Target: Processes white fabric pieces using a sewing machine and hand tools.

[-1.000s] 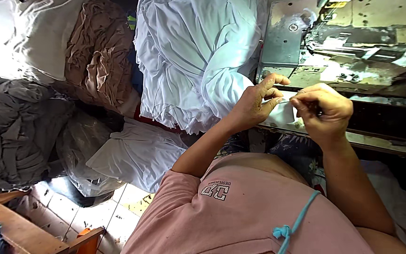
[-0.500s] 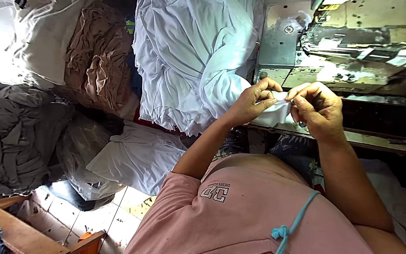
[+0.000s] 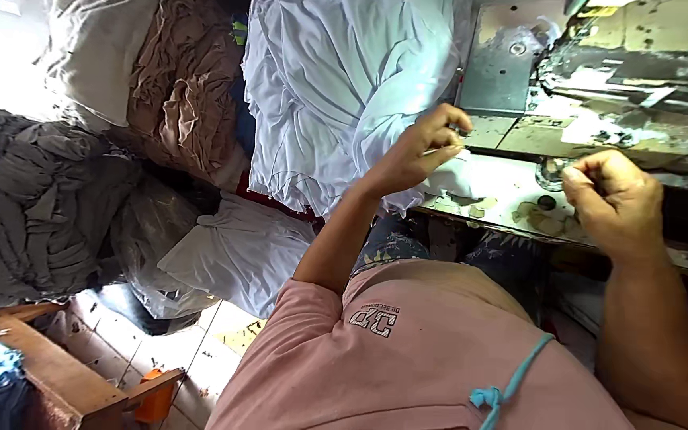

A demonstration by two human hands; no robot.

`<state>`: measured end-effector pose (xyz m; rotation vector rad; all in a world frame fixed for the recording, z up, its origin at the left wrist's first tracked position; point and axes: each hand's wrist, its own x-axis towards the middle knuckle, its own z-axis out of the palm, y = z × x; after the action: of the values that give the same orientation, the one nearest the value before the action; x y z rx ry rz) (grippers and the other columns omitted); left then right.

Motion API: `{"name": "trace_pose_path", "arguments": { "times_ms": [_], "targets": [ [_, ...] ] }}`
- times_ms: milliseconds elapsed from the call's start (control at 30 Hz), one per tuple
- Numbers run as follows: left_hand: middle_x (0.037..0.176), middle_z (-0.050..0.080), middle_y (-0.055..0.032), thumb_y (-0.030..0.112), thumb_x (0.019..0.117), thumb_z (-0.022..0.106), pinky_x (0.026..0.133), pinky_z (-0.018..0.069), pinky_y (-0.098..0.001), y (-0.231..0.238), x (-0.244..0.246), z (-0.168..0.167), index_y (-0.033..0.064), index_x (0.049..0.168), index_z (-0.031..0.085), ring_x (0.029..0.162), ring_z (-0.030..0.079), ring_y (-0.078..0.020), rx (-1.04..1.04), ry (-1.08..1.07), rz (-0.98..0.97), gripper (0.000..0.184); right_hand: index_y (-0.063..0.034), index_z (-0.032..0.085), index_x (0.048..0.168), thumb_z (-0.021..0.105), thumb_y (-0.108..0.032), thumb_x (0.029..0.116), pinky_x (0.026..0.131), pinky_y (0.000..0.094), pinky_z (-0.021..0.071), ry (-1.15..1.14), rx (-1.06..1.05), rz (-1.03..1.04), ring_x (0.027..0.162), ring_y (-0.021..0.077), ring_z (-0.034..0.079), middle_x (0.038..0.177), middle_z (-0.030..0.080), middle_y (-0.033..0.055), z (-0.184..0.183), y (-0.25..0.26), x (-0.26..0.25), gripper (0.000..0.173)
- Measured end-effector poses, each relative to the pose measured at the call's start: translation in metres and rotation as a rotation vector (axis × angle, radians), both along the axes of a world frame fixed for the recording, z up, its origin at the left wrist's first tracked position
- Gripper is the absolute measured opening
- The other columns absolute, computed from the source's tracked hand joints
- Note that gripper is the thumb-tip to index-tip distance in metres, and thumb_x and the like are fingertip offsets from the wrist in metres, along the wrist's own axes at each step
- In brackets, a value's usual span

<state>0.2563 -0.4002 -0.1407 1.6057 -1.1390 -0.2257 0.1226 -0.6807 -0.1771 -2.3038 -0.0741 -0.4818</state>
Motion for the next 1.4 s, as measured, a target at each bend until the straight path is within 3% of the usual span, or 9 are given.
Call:
{"name": "trace_pose_path", "arguments": {
  "times_ms": [133,200,267,367,600,700,900,1167,1400],
  "targets": [
    [0.104,0.068,-0.0146,-0.006,0.0987,0.052,0.089,0.0564,-0.0261,-0.023,0.001,0.007,-0.0122,0.115,0.056,0.094,0.068,-0.0093,0.003,0.061,-0.147,0.018,-0.0166,0.06,0.108,0.044,-0.02,0.1082,0.052,0.0108,0.0422,-0.082,0.46,0.256,0.059,-0.0096,0.049,0.088,0.064,-0.0177,0.015,0.017,0.025,0.017],
    [0.105,0.067,-0.0148,-0.007,0.0973,0.052,0.089,0.056,-0.0257,-0.027,0.0,0.009,-0.0122,0.115,0.056,0.095,0.068,-0.0095,0.001,0.062,-0.18,0.019,-0.0117,0.059,0.124,0.048,-0.014,0.1035,0.054,0.0125,0.0457,-0.023,0.523,0.419,0.063,-0.0088,0.053,0.109,0.068,-0.0127,0.017,0.023,0.034,0.023],
    [0.106,0.068,-0.0162,-0.007,0.0937,0.057,0.089,0.056,-0.0269,-0.029,-0.001,0.012,-0.0129,0.115,0.056,0.097,0.068,-0.0116,-0.009,0.067,-0.199,0.023,-0.0106,0.06,0.128,0.059,-0.012,0.0979,0.055,0.0126,0.0507,0.054,0.564,0.537,0.063,-0.0061,0.057,0.104,0.068,-0.01,0.013,0.032,0.037,0.03],
    [0.099,0.07,-0.015,-0.008,0.09,0.064,0.088,0.0573,-0.0284,-0.025,-0.003,0.014,-0.0124,0.113,0.059,0.093,0.069,-0.0133,-0.003,-0.028,-0.114,0.024,-0.009,0.063,0.109,0.071,-0.007,0.091,0.054,0.0112,0.0514,-0.023,0.519,0.48,0.059,-0.0056,0.057,0.083,0.066,-0.0105,0.007,0.041,0.036,0.019],
    [0.097,0.074,-0.0205,-0.005,0.0895,0.064,0.079,0.0579,-0.0351,-0.037,-0.019,-0.02,-0.004,0.087,0.074,0.088,0.072,-0.0275,-0.175,-0.728,0.259,0.011,0.0025,0.061,0.093,0.068,-0.004,0.0902,0.065,0.0136,0.0485,-0.457,0.269,0.114,0.075,-0.0001,0.059,0.095,0.067,0.0073,-0.008,0.052,0.034,0.01],
    [0.102,0.073,-0.0231,0.001,0.0906,0.067,0.085,0.0579,-0.0363,-0.045,-0.03,-0.034,-0.0052,0.089,0.073,0.096,0.071,-0.0285,-0.223,-0.625,0.216,0.009,-0.0133,0.058,0.099,0.067,-0.001,0.0907,0.07,0.0139,0.0545,-0.437,0.556,0.104,0.083,-0.0034,0.064,0.102,0.068,-0.0079,-0.014,0.057,0.032,0.017],
    [0.099,0.074,-0.0203,0.002,0.0896,0.069,0.091,0.0555,-0.0379,-0.048,-0.041,-0.021,-0.0078,0.096,0.073,0.097,0.07,-0.0276,-0.236,-0.442,0.305,0.012,-0.0204,0.06,0.099,0.067,-0.001,0.0899,0.048,0.0119,0.0449,-0.277,0.888,0.142,0.064,-0.0037,0.058,0.101,0.07,-0.0096,-0.016,0.057,0.027,0.023],
    [0.094,0.074,-0.0169,0.002,0.0906,0.071,0.086,0.0559,-0.0366,-0.064,-0.044,-0.018,-0.0051,0.093,0.075,0.093,0.07,-0.0247,-0.172,-0.363,0.303,0.008,-0.0189,0.059,0.099,0.067,-0.001,0.0899,0.057,0.0115,0.049,-0.334,0.743,0.131,0.073,-0.0041,0.062,0.1,0.07,-0.0099,-0.014,0.063,0.022,0.022],
    [0.095,0.073,-0.0165,-0.005,0.0878,0.068,0.078,0.0552,-0.0262,-0.067,-0.044,-0.019,-0.0081,0.091,0.073,0.09,0.069,-0.0146,-0.259,-0.008,0.215,0.007,-0.0076,0.062,0.095,0.069,-0.002,0.0912,0.085,0.018,0.0551,-0.514,0.444,0.074,0.097,-0.0002,0.066,0.102,0.07,-0.004,-0.022,0.056,0.018,0.01]
  ]
}}
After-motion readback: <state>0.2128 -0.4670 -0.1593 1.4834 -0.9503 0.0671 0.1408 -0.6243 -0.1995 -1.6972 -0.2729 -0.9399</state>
